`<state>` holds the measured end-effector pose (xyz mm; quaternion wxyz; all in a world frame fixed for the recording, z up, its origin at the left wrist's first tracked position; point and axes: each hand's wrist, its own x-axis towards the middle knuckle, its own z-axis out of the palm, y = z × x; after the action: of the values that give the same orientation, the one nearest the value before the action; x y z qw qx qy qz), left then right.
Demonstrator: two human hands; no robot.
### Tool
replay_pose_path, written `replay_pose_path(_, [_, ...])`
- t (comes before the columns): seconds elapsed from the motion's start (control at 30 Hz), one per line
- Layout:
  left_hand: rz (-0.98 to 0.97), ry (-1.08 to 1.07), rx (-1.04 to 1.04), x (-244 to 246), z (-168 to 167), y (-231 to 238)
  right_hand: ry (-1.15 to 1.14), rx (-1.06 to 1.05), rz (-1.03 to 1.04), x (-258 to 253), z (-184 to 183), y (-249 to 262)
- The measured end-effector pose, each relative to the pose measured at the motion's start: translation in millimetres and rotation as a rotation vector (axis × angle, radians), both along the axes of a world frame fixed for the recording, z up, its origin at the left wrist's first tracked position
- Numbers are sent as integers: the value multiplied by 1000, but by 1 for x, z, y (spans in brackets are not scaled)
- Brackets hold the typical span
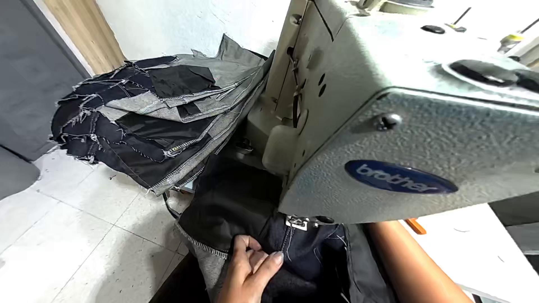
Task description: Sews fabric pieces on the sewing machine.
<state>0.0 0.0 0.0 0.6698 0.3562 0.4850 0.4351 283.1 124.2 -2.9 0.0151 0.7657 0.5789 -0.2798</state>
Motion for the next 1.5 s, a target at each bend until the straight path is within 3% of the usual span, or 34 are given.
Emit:
replay_pose_path(0.13, [150, -38, -78, 27, 2, 16, 369, 173, -204, -5, -4, 1])
replay_pose_path(0.23, [114, 44, 37, 28, 2, 15, 444, 331, -134, -4, 3, -7])
replay_pose_path(0.3, [23, 282, 376, 9, -5, 7, 454, 473, -71, -11, 20, -30])
replay_pose_path(0.4, [-67, 878, 1276, -50, -26, 33, 695, 814, -3, -32, 10, -72])
replay_pose_path(0.47, [-90, 1094, 1572, -74, -30, 70, 865, 924, -99, -55, -9, -91])
replay_pose_path(0.53, [-115, 1161, 1686, -72, -21, 100, 880, 1023, -229, -71, -15, -99])
replay_pose_path(0.67, [-178, 1151, 1737, -45, 0, 121, 814, 1141, -323, -65, -9, -101])
replay_pose_path(0.9, [-104, 1192, 1663, -51, -9, 113, 908, 1113, -439, -84, 4, -99])
replay_pose_path(1.13, [-109, 1198, 1610, -47, -10, 111, 904, 1157, -409, -69, -8, -91])
replay_pose_path(1.5, [-166, 1098, 1645, -56, -6, 114, 1009, 1048, -364, -76, 4, -100])
